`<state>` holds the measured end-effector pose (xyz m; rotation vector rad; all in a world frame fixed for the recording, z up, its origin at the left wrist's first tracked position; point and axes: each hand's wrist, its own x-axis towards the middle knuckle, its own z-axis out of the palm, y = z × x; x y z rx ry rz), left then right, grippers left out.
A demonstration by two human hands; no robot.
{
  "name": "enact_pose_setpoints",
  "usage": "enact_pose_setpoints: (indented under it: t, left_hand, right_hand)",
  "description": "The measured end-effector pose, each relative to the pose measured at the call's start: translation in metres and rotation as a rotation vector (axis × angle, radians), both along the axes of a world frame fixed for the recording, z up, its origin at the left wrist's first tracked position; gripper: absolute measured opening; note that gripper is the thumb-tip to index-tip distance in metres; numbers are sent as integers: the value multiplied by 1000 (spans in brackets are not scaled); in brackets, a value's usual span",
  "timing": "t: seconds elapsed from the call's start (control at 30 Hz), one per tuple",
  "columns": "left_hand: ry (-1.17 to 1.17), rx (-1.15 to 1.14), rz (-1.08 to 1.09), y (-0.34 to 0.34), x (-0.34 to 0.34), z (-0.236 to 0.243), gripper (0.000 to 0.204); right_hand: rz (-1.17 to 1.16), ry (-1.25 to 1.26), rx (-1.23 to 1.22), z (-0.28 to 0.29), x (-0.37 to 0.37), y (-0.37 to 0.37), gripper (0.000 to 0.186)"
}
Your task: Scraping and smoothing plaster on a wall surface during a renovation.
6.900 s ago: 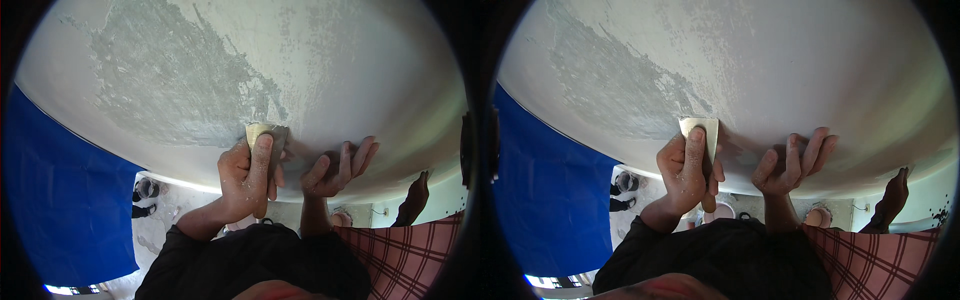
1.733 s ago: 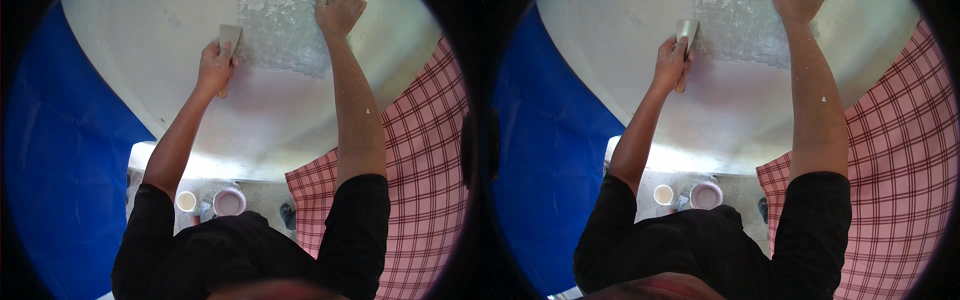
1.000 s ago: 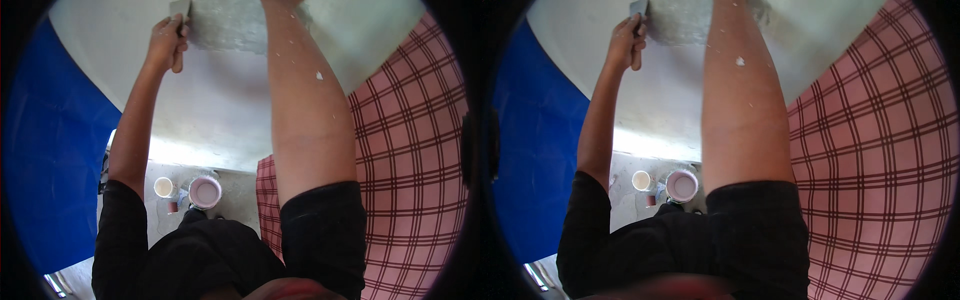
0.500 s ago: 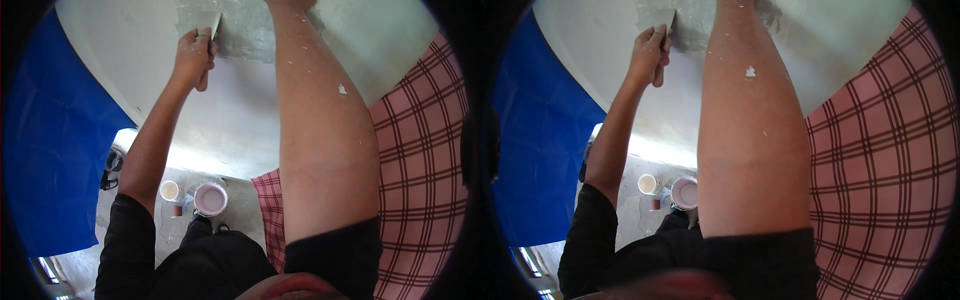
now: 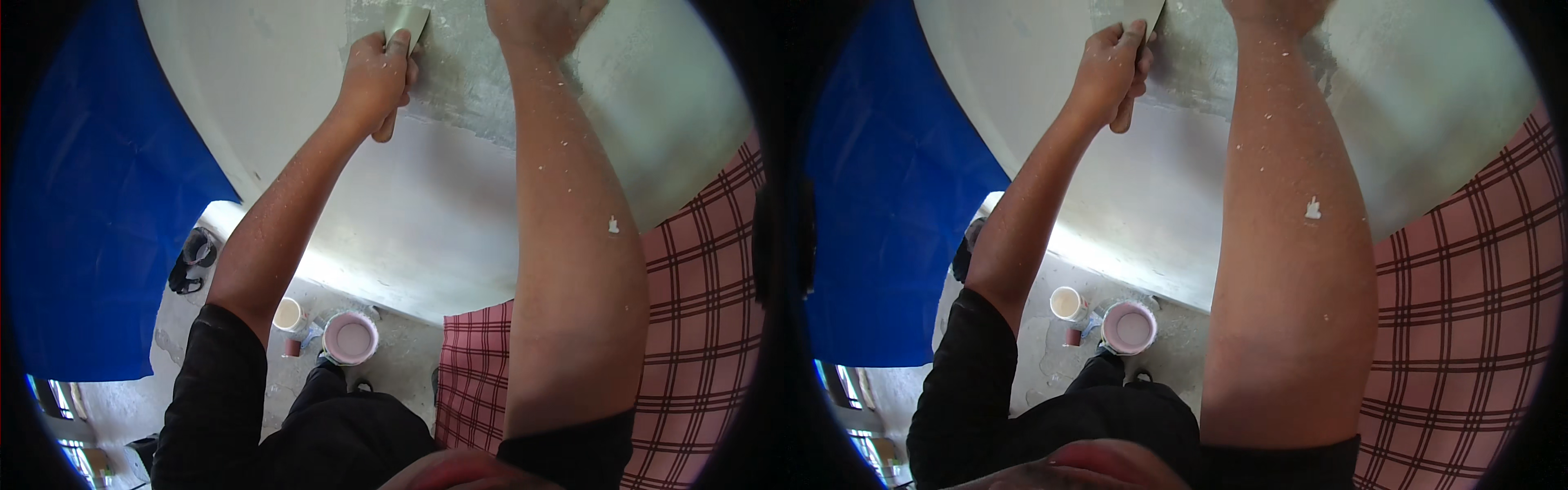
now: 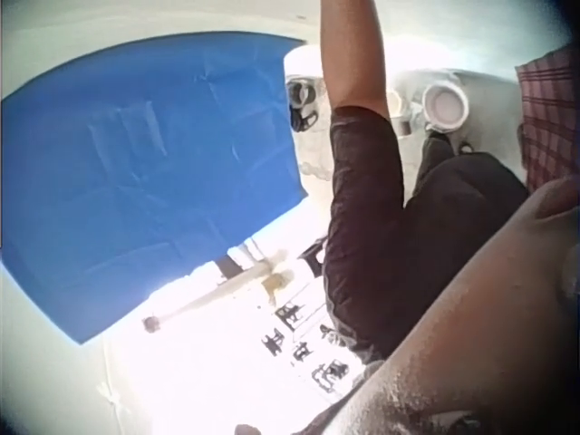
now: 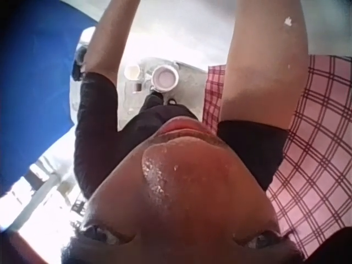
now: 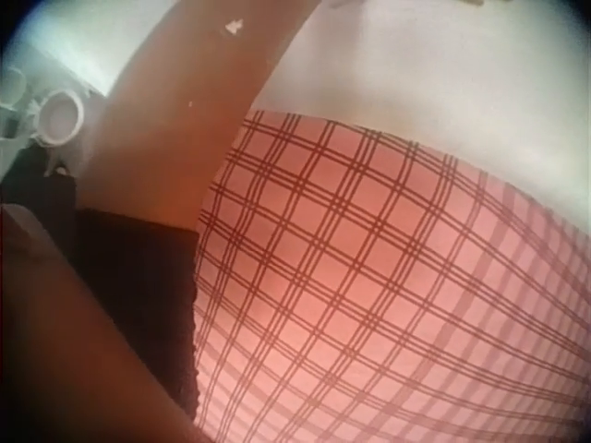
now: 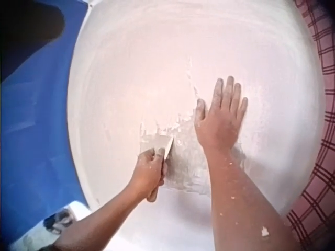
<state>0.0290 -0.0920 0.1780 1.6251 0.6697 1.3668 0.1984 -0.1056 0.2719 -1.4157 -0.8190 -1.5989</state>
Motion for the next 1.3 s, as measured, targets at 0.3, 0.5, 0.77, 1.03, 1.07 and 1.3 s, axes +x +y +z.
enact_pose_setpoints:
  t: [0.3, 0.5, 0.77, 1.03, 1.07, 1.3]
  left_hand:
    - [-37, 11, 4, 9, -8, 10, 32]
    - [17, 50, 19, 9, -9, 14, 35]
    - [-66, 33, -75, 24, -16, 25, 33]
    - [132, 72, 51, 16, -19, 18, 35]
    - [68, 11, 0, 20, -19, 14, 37]
    - [54, 42, 3, 25, -27, 24, 36]
  right_hand:
    - [8, -16, -26, 2, -24, 9, 71]
    - [45, -59, 2, 2, -29, 12, 70]
    - [36, -56, -29, 2, -36, 13, 73]
    - [65, -42, -60, 2, -41, 14, 73]
    - [60, -29, -84, 1, -43, 13, 73]
    - [1080, 9, -209, -1, -38, -9, 73]
